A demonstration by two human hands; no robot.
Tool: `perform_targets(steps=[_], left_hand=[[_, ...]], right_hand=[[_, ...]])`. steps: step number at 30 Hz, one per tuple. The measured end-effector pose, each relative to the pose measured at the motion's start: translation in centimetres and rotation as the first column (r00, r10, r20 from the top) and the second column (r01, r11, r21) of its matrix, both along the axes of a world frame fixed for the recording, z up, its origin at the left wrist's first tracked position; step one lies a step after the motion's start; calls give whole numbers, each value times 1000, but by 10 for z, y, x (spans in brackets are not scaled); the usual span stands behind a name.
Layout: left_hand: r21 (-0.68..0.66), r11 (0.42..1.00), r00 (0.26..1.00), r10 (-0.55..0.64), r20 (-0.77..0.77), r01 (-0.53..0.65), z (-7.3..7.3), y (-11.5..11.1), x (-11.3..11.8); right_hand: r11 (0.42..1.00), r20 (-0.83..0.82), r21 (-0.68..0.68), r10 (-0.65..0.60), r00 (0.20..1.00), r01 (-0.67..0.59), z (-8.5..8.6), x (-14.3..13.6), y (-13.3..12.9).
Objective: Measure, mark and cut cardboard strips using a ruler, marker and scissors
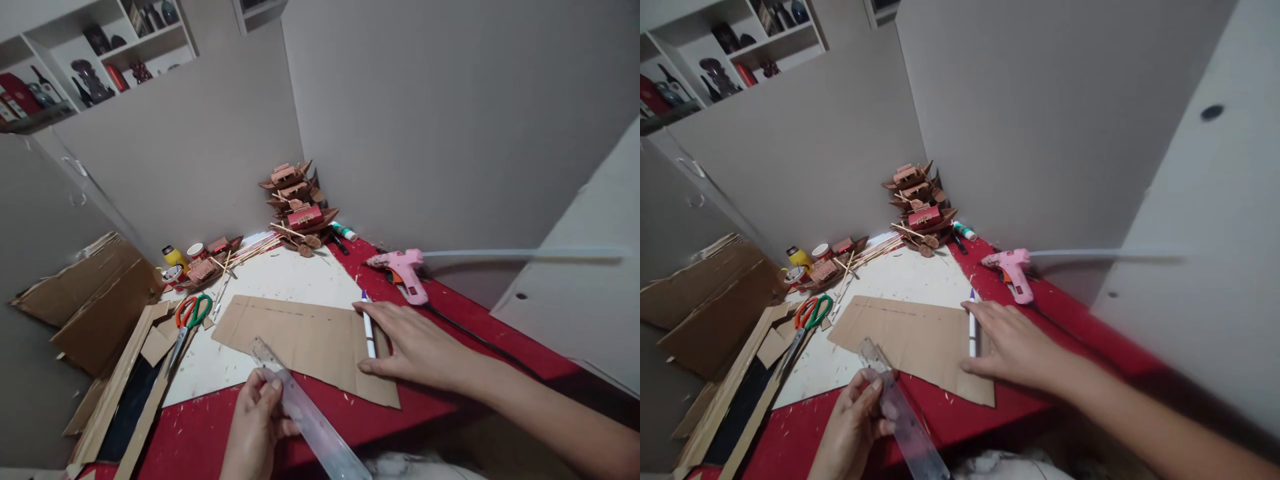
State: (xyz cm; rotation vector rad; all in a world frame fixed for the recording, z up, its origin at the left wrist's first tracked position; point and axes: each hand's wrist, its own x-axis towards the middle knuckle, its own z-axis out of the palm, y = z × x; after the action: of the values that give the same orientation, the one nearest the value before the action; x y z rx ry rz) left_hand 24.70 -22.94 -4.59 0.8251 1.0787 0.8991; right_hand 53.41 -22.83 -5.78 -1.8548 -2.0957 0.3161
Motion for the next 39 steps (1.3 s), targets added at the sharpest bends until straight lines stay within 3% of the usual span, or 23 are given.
perform_targets(steps=[5,12,16,21,23,25,27,30,32,36,39], left_hand=[[0,998,998,-64,4,64,7,1,16],[0,996,996,-91,-2,91,11,-1,26],[49,999,1000,-8,-28,9,19,19,21],[114,981,983,167,-71,-158,29,52,-3],[132,970,972,218,-84,-206,32,57,-13],[146,961,965,249,-84,-235,34,56,-17],[156,958,964,255,-70,-242,36,51,-12],[169,959,972,235,-31,-226,37,42,11],[174,963,977,211,-4,-207,36,38,29],[147,979,990,139,11,-139,31,38,48],[124,980,988,156,-14,-153,29,47,43]], right_hand=[[999,-79,-27,-44,996,42,2,0,-21],[999,-208,-11,-46,977,45,-8,3,-42],[998,-281,-63,-34,959,17,-6,-12,-44],[988,-407,-99,69,911,-119,15,-33,-34],[993,-462,-63,56,885,-96,22,-31,-29],[999,-560,21,50,827,-47,25,-26,-26],[995,-695,99,54,717,21,23,-24,-25],[994,-894,71,28,448,81,18,-33,-25],[1000,-953,0,-2,302,5,15,-42,-24],[992,-977,-113,-101,186,-56,14,-47,-18],[993,-977,-120,-114,182,-21,17,-33,-14]])
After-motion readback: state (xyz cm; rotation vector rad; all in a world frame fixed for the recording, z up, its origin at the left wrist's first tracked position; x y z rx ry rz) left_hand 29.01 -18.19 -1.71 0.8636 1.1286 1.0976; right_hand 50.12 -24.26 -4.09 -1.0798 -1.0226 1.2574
